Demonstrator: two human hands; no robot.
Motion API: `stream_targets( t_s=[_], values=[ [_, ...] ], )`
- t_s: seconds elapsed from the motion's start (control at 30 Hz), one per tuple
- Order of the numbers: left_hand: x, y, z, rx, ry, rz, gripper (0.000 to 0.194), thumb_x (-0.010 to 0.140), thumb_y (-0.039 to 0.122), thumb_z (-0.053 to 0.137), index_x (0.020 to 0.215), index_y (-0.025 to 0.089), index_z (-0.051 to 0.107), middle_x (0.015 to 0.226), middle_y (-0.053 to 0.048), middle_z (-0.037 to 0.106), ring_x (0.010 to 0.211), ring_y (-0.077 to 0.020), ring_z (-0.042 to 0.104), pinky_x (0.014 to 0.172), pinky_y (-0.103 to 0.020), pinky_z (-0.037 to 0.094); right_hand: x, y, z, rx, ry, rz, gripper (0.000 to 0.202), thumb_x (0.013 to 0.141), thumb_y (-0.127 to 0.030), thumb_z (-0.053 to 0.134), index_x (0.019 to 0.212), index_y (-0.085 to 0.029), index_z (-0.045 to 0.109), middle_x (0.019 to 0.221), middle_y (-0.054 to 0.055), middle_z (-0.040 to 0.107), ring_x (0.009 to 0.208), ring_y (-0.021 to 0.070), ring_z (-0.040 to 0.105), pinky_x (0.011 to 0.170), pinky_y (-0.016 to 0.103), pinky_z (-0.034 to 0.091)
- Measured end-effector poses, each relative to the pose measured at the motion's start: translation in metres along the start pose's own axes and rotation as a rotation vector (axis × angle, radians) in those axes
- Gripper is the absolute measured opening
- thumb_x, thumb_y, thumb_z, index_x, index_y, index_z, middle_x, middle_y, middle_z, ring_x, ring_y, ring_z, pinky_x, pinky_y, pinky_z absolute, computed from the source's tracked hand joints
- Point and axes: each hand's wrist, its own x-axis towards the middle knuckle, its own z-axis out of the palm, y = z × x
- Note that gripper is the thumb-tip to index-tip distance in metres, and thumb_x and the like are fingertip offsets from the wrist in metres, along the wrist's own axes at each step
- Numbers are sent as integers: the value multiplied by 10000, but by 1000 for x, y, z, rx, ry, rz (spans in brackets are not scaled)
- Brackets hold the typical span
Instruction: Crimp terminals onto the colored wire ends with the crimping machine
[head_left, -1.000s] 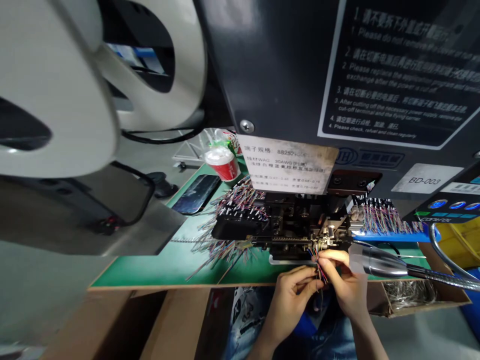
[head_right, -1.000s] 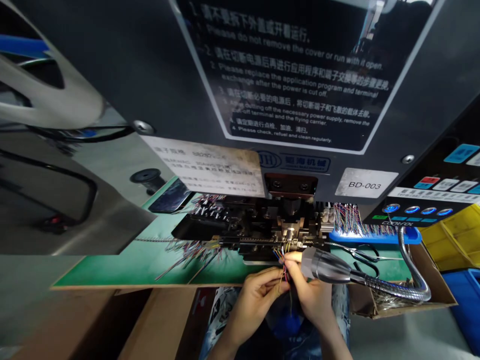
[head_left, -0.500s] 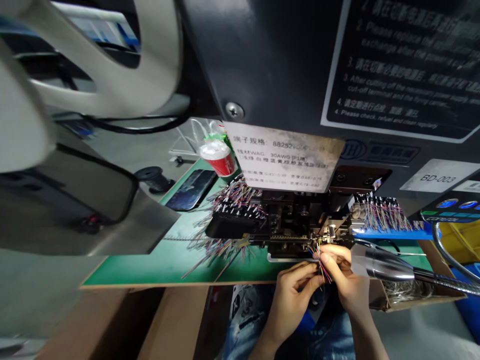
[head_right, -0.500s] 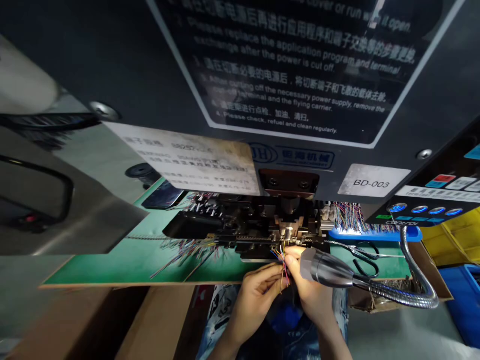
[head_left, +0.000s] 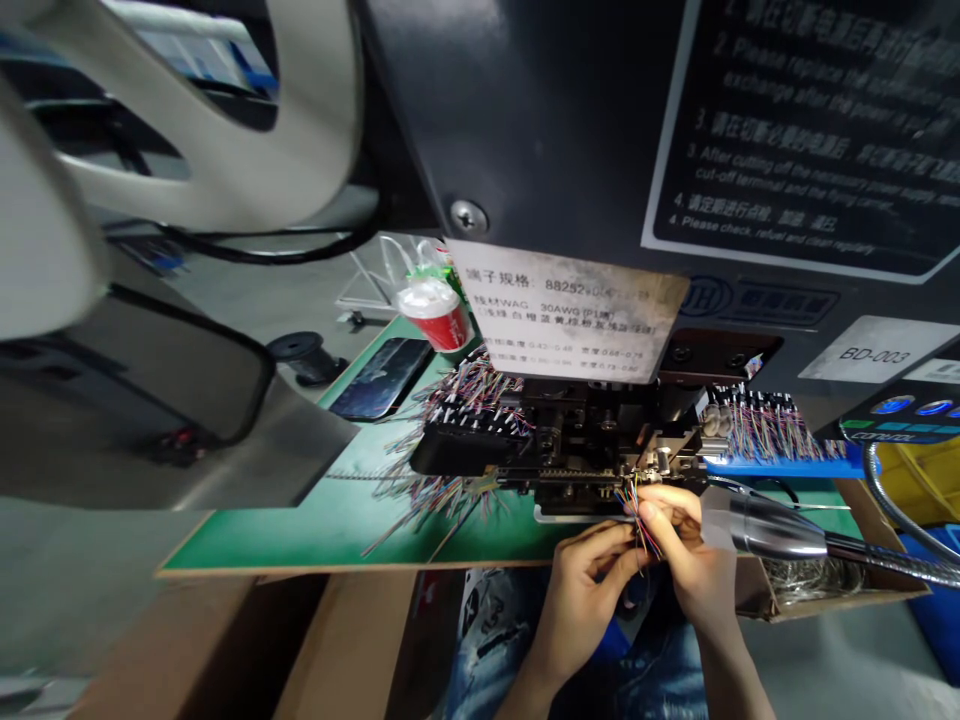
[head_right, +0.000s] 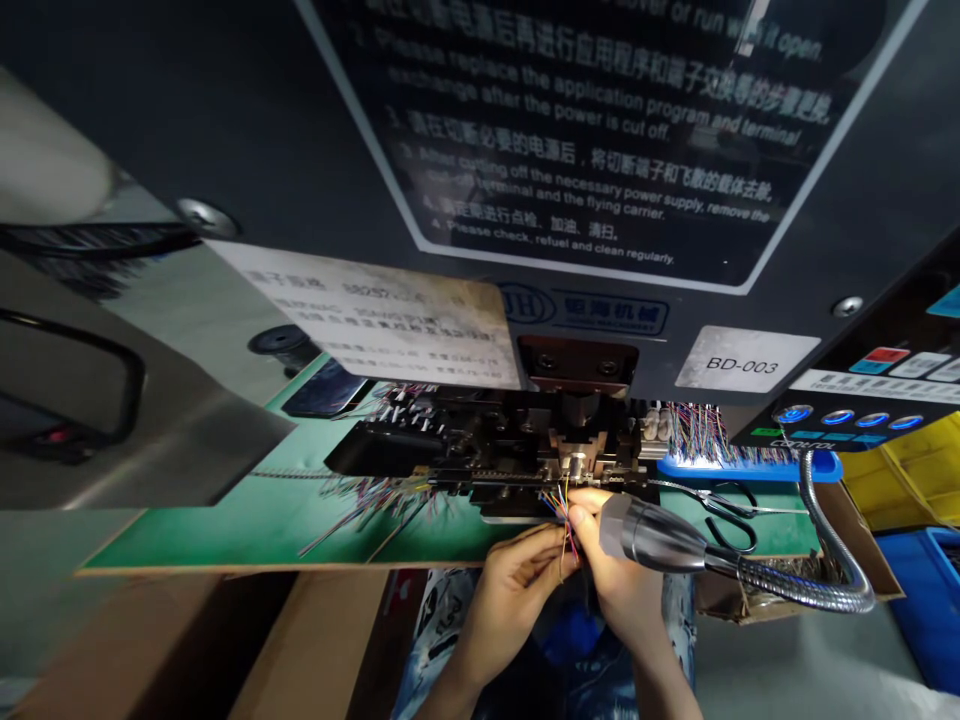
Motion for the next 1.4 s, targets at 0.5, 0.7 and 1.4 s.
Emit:
stream_targets(
  t_s=[0.5, 0.7, 1.4],
  values=[
    [-1, 23, -9, -150, -211, -199, 253, 764, 412, 931, 753, 173, 849, 703, -33, 767, 619, -164, 736, 663, -205, 587, -3, -15, -8, 86, -131, -32, 154, 969, -328, 708, 855, -238, 758, 935, 46, 784, 718, 187, 699, 594, 276, 569],
    [3, 10, -2, -90, -87, -151, 354, 757, 479, 918, 866, 149, 851, 837, -75, 764, 657, -187, 744, 623, -222, 597, 0, -12, -3, 118, 8, -20, 140, 945, -290, 728, 1053, -245, 805, 952, 65, 832, 924, 256, 778, 892, 397, 618],
    [4, 6, 4, -13, 50, -50, 236, 771, 365, 899, 791, 139, 833, 800, -50, 686, 716, -175, 719, 677, -200, 609, 3, -15, 1, 59, -17, 16, 177, 978, -357, 687, 1024, -273, 835, 962, 53, 834, 921, 257, 779, 873, 390, 620]
  ],
)
